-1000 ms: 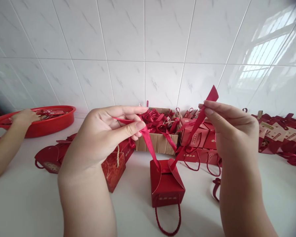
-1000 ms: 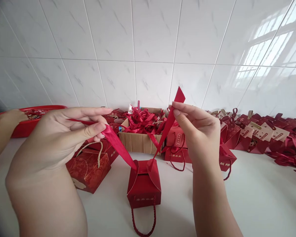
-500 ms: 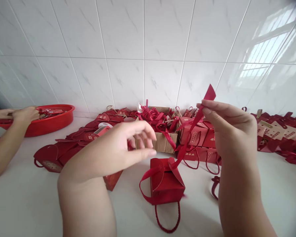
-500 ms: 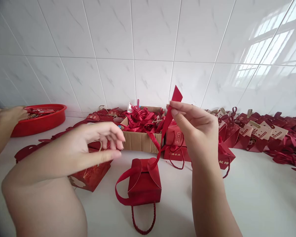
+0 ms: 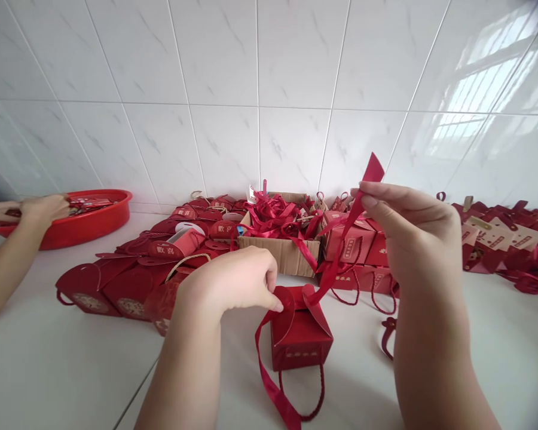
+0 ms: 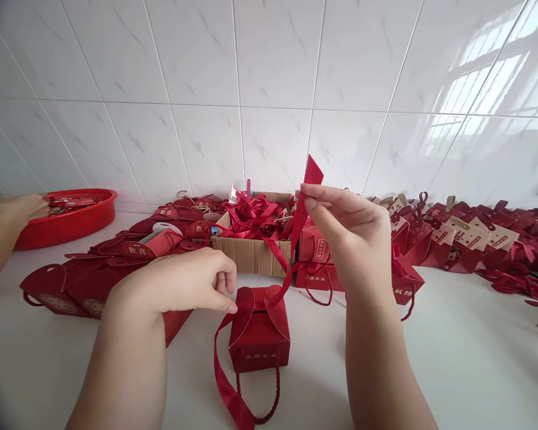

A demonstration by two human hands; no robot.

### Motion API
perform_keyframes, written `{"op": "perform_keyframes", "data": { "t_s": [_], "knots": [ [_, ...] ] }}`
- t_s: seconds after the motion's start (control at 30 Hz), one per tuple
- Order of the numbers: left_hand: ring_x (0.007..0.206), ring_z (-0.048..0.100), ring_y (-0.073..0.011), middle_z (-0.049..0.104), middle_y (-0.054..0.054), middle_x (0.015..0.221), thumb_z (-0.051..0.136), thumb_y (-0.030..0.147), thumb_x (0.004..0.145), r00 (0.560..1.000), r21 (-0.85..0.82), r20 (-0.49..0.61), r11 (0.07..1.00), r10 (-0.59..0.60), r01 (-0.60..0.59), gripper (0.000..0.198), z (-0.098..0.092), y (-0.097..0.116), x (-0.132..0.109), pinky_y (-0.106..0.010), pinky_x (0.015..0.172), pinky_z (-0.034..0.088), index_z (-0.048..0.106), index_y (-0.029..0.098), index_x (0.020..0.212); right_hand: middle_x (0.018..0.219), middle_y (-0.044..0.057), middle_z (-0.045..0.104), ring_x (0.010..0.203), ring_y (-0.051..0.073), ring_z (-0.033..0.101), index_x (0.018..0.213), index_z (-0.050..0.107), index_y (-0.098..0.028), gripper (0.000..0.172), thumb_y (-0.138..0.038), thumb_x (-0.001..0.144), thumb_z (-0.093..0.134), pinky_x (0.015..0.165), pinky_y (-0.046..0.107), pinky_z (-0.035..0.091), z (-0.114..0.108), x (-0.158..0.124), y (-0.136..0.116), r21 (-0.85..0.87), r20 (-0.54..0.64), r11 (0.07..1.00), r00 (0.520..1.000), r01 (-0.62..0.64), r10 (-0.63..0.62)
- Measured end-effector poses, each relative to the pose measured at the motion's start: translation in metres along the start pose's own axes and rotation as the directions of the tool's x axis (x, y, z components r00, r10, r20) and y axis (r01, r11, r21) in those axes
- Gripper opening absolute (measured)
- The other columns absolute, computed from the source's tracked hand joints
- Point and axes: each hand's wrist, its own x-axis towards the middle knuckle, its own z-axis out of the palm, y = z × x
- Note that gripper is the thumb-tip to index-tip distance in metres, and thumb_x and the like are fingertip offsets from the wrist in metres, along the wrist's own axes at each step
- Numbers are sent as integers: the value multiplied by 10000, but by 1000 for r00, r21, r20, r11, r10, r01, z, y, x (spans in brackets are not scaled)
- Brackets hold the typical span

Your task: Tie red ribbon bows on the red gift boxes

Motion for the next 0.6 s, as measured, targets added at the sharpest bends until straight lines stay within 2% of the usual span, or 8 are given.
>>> {"op": "perform_keyframes", "data": {
  "t_s": [0.13, 0.27, 0.43, 0.6],
  "knots": [
    [616, 586, -218, 676, -41, 757, 721, 497, 554, 986, 51, 156, 997, -59, 51, 319, 1, -1, 19, -286, 472, 371, 660, 216, 691, 888, -12, 723, 887, 179, 677, 909, 742, -287, 153, -209, 784, 701, 828, 366, 564, 0, 0, -2, 17, 7, 999, 1000, -30, 30],
    [599, 571, -210, 672, -46, 771, 666, 362, 585, 974, 69, 220, 997, -56, 42, 174, 5, 4, 29, -285, 463, 370, 634, 209, 660, 899, -7, 721, 890, 183, 676, 915, 738, -292, 146, -229, 790, 698, 842, 386, 562, -1, 0, -2, 12, -5, 999, 999, -40, 40],
    [572, 508, -168, 623, -14, 755, 519, 272, 665, 996, 56, 91, 998, 24, -29, 87, 4, -2, 20, -260, 454, 323, 542, 222, 732, 872, -18, 724, 877, 163, 674, 915, 740, -280, 147, -226, 781, 708, 839, 366, 556, -2, 2, -3, 22, -32, 998, 998, -54, 54],
    [608, 522, -156, 634, 25, 822, 473, 212, 703, 996, -43, 16, 995, 87, -86, 258, 0, -2, 5, -240, 494, 350, 484, 273, 954, 834, -21, 727, 834, 150, 670, 888, 748, -280, 145, -227, 753, 735, 800, 335, 553, -3, 2, -7, 30, -30, 995, 995, -99, 100]
  ]
}}
